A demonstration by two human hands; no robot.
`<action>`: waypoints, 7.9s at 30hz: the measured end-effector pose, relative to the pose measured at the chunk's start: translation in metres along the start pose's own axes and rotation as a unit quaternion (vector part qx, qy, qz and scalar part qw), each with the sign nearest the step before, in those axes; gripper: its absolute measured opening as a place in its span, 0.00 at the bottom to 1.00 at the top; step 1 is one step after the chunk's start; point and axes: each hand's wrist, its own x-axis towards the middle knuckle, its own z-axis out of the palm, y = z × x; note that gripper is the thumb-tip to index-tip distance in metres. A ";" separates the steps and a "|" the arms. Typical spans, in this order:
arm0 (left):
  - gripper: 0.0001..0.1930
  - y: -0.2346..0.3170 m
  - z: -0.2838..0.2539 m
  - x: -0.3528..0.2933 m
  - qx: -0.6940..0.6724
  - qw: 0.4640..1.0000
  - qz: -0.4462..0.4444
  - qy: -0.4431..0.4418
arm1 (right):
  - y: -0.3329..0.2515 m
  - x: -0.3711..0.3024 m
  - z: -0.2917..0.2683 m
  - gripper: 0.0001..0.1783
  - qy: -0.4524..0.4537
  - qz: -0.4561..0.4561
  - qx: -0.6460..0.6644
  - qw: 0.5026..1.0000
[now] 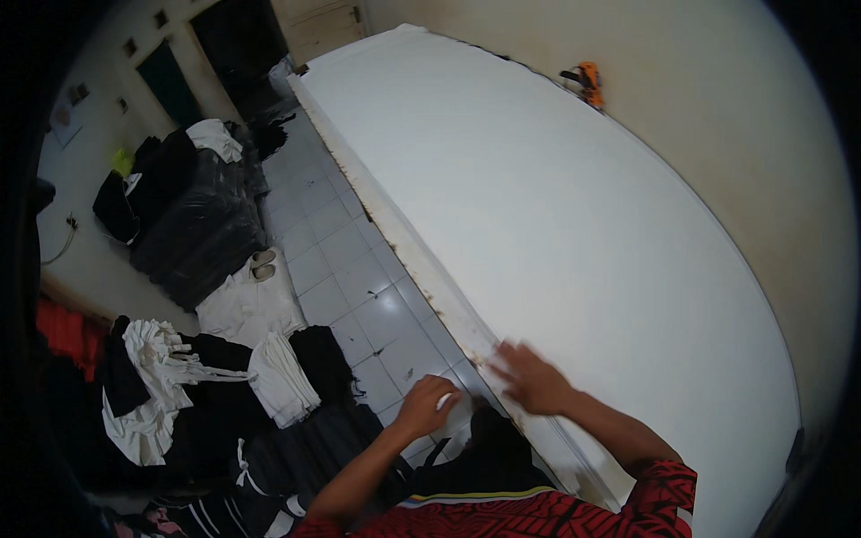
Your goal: The person lays a large white fabric on a table, smooths it, and uses scissors to cut a strip along its length. The person then folds the fabric and repeats the cutting process on another section.
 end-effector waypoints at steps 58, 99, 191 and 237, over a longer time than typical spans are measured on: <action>0.21 -1.619 -1.088 1.240 0.050 0.993 -0.061 0.087 | 0.457 2.104 -0.301 0.39 0.218 0.484 0.233 0.815; 0.13 -1.692 -0.780 2.090 -0.232 0.880 0.277 -0.310 | 0.606 2.477 -0.310 0.49 0.529 0.696 0.455 0.168; 0.10 -1.764 -1.138 1.528 -0.174 0.686 0.637 -0.305 | 0.447 2.181 -0.252 0.25 0.790 0.555 0.245 -0.089; 0.05 -1.649 -1.112 1.429 -0.157 0.844 0.446 -0.252 | 0.446 2.219 -0.227 0.11 0.322 0.861 -0.100 0.381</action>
